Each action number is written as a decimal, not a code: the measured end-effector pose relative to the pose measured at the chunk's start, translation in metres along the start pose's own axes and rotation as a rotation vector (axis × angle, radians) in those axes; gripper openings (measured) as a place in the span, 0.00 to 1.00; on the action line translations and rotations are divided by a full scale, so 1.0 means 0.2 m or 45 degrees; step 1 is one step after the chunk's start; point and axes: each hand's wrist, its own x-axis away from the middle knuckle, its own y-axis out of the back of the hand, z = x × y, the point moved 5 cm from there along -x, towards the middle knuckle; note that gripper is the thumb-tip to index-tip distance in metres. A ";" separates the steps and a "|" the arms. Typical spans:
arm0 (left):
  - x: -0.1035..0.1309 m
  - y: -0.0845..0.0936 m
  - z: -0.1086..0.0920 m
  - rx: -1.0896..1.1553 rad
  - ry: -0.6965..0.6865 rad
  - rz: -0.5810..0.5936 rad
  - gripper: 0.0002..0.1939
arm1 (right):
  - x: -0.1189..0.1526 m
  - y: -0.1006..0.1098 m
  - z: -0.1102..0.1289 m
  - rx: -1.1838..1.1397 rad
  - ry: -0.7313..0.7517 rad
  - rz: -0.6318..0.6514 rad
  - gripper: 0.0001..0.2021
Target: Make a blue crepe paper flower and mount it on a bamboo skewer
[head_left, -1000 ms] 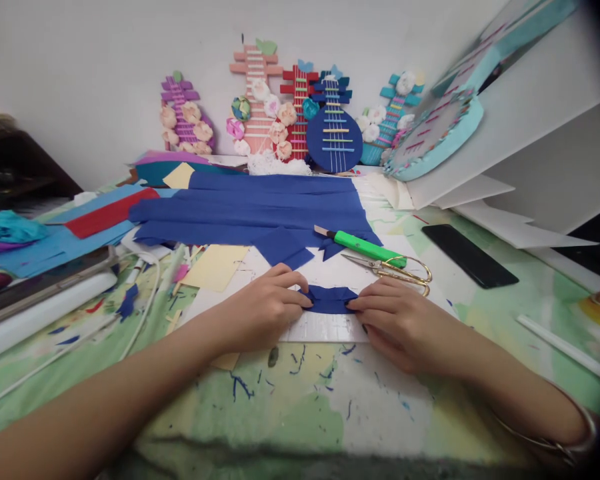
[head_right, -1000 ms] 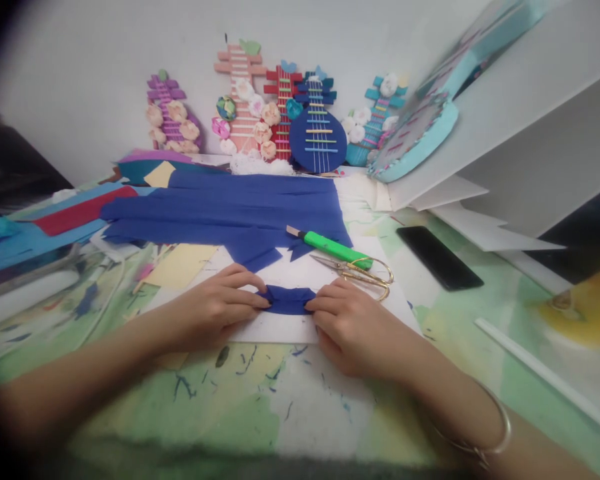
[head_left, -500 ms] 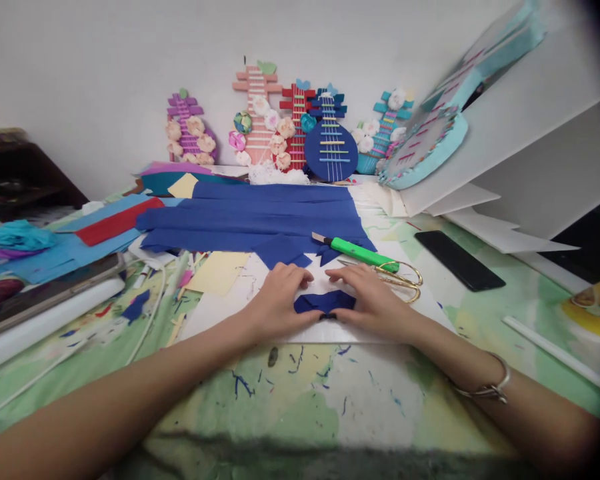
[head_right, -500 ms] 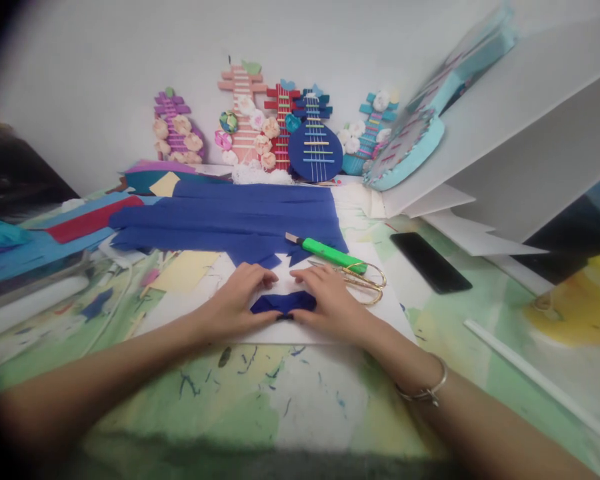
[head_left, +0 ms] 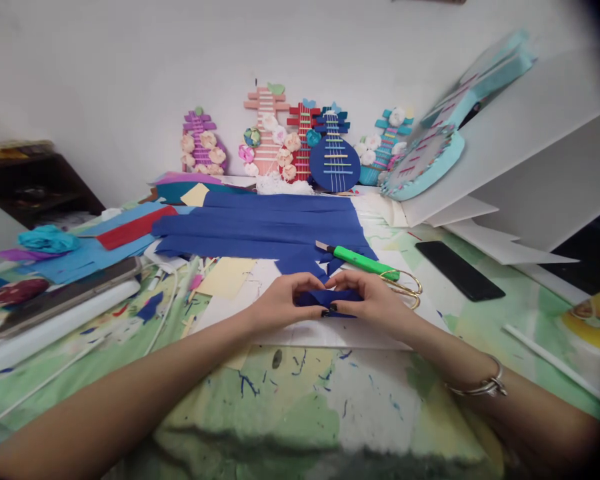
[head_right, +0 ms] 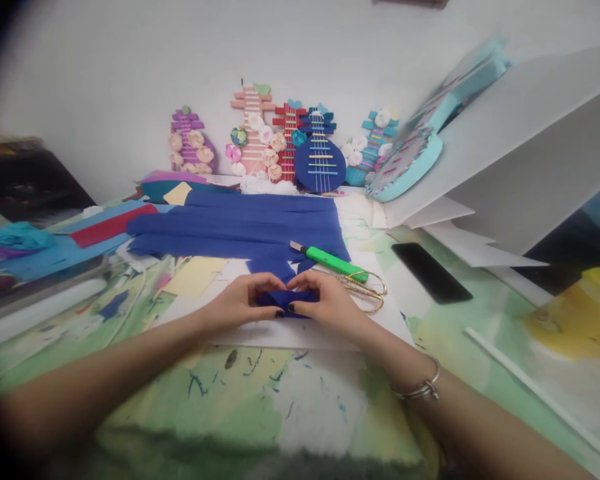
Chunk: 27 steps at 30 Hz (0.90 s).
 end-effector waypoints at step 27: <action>0.04 0.03 0.04 0.875 0.205 -0.082 0.07 | 0.04 -0.07 -0.08 -1.183 -0.191 0.173 0.05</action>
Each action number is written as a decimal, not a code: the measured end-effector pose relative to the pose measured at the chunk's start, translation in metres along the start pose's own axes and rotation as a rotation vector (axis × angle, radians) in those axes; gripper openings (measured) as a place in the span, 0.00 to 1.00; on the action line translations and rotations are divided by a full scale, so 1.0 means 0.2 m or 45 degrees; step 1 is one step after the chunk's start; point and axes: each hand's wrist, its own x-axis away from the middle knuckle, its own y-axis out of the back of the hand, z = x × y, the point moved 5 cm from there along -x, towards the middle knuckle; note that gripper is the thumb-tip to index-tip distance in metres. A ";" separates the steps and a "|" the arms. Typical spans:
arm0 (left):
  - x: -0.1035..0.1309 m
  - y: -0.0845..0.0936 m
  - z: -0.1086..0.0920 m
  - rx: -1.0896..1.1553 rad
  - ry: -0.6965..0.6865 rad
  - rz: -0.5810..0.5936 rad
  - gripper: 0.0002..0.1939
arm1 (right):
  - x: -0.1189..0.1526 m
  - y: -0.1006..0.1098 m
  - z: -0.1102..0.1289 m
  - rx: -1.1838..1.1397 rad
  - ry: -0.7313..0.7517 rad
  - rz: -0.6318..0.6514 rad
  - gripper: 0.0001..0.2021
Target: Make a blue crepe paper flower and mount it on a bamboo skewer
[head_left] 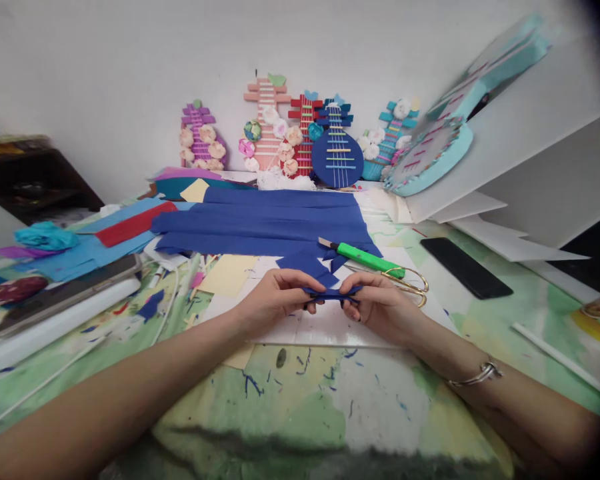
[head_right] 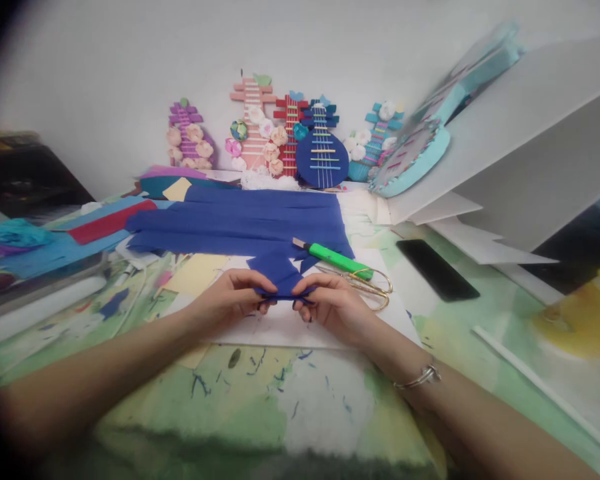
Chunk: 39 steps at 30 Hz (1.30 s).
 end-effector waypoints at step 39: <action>0.00 0.03 0.00 -0.189 -0.089 -0.244 0.17 | 0.01 0.04 0.02 0.276 0.179 -0.271 0.15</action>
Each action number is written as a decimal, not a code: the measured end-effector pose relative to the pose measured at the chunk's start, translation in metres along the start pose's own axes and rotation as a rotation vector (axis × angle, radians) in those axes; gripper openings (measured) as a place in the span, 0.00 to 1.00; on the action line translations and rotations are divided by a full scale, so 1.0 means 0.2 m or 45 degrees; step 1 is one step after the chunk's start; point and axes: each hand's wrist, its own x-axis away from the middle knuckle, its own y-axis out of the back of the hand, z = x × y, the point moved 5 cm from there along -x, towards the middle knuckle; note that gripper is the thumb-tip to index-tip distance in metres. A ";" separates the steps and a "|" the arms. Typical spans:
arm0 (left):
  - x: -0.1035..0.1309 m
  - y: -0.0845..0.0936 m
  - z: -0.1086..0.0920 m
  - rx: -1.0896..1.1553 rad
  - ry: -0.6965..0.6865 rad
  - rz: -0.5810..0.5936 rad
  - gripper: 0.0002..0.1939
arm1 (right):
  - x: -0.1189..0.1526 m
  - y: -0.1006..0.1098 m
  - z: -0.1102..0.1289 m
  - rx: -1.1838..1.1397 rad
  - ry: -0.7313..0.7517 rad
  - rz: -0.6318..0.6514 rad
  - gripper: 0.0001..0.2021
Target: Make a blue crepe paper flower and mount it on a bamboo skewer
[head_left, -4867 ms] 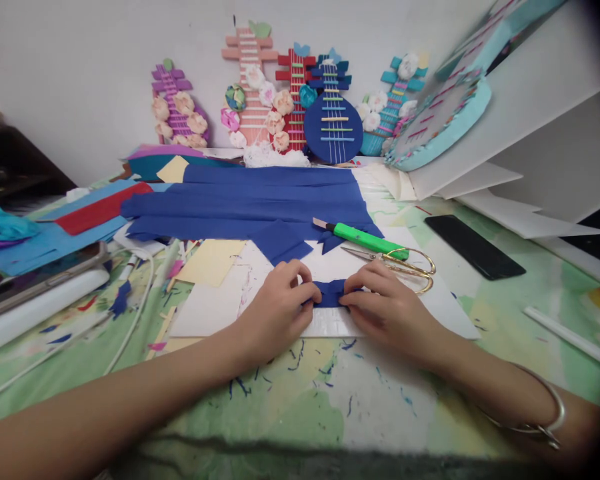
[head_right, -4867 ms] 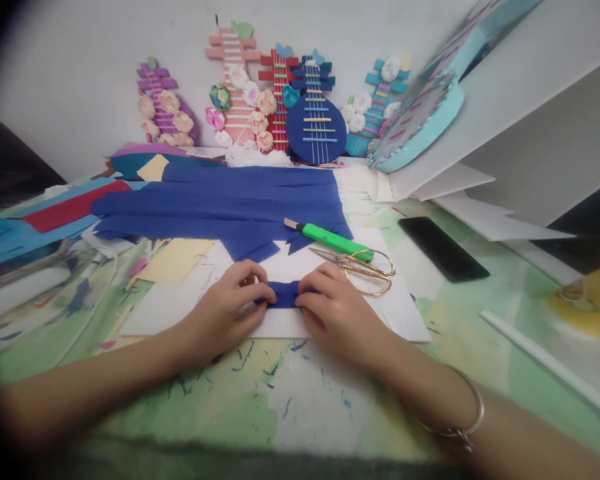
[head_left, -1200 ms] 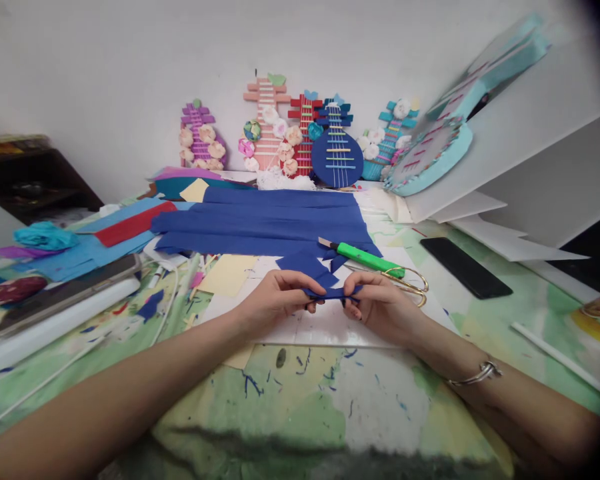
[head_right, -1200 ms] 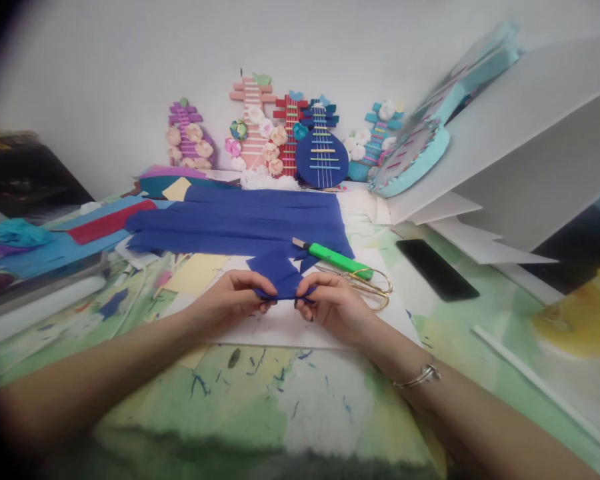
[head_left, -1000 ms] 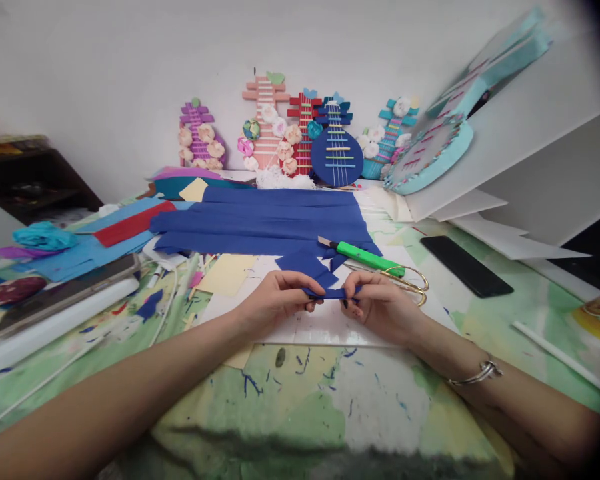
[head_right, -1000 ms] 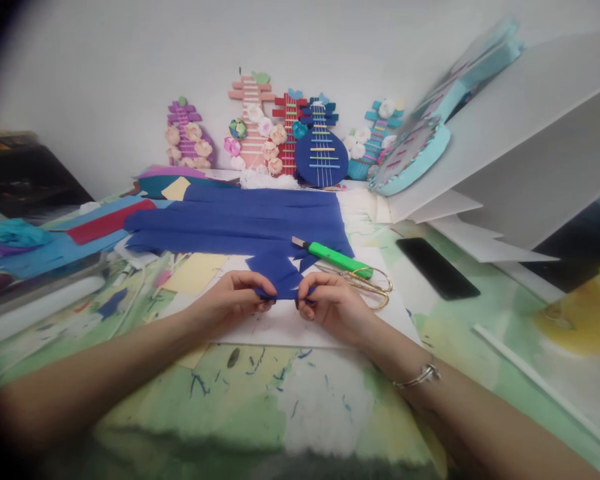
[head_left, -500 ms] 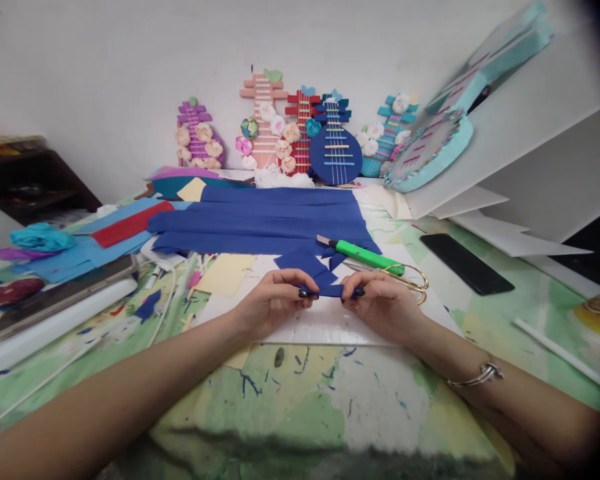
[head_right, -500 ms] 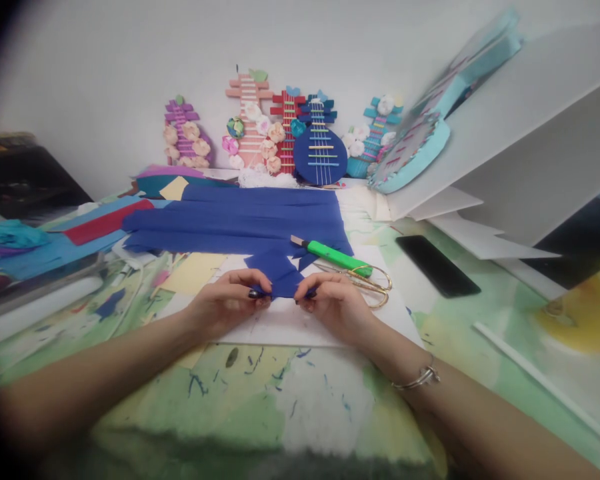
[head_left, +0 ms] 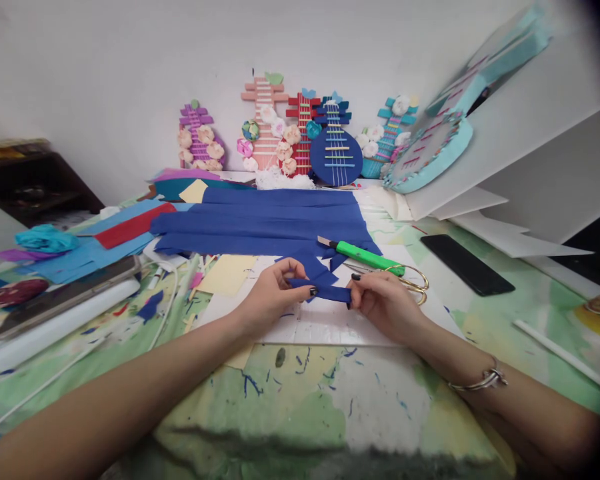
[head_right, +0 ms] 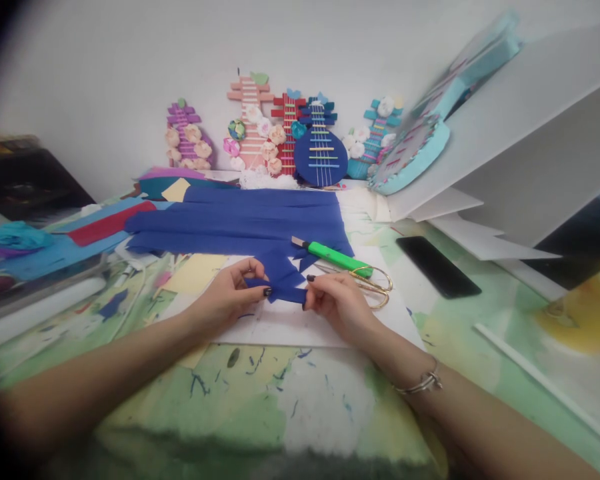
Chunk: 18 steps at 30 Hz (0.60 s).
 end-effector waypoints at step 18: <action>0.00 -0.02 -0.02 -0.295 -0.005 0.117 0.13 | 0.03 -0.08 0.01 0.591 -0.086 0.182 0.09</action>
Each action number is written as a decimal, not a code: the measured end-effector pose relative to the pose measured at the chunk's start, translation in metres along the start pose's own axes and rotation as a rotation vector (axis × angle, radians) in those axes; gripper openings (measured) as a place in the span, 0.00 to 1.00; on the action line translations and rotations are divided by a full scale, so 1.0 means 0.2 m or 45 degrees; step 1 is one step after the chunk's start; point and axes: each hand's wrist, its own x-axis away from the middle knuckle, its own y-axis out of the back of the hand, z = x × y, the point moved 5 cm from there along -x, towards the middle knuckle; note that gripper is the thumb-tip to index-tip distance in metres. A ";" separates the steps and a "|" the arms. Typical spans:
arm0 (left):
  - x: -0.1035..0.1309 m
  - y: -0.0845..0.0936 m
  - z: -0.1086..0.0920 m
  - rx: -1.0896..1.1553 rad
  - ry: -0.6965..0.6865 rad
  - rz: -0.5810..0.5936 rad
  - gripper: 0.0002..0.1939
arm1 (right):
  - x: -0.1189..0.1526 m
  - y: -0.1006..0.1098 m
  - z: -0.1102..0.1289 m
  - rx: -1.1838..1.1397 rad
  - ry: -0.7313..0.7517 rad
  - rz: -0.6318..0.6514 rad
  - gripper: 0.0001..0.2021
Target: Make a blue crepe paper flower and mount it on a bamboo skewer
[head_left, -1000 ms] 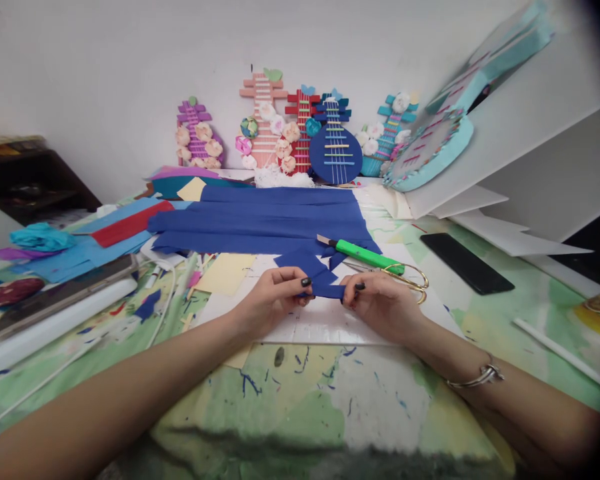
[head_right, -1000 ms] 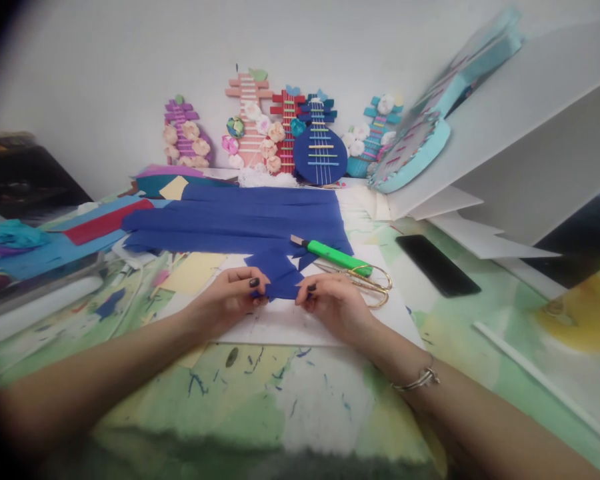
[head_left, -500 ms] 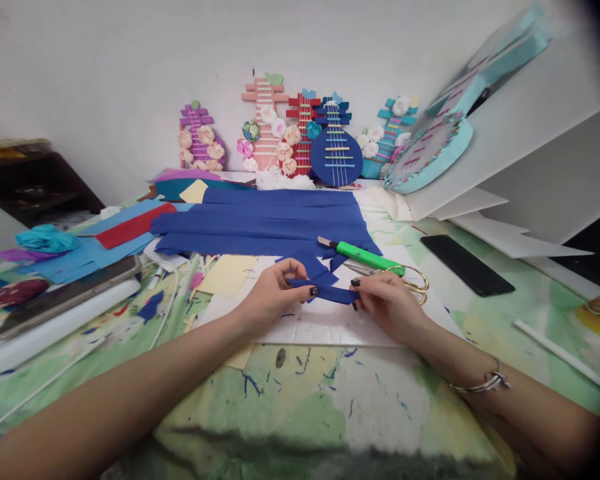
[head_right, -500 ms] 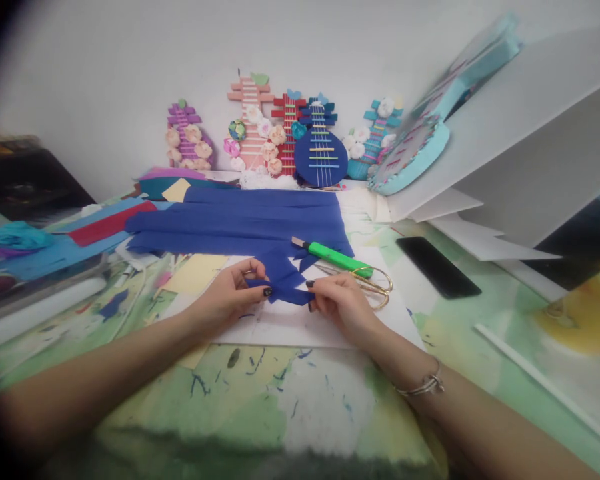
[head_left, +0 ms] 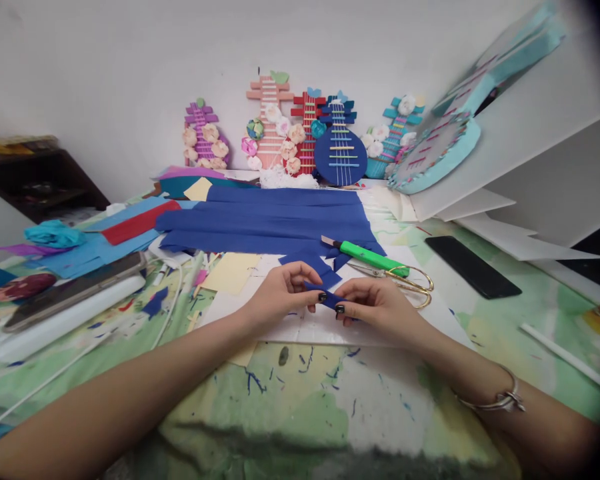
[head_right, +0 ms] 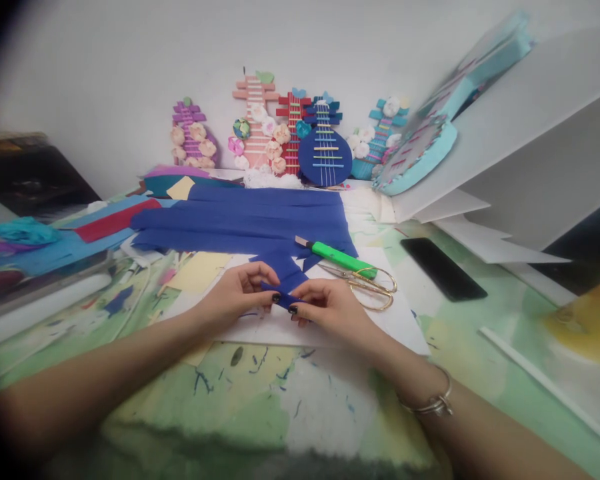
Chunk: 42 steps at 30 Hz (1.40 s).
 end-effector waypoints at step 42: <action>-0.01 0.02 0.05 0.195 0.219 -0.041 0.10 | -0.02 0.05 -0.03 -0.135 -0.132 0.055 0.10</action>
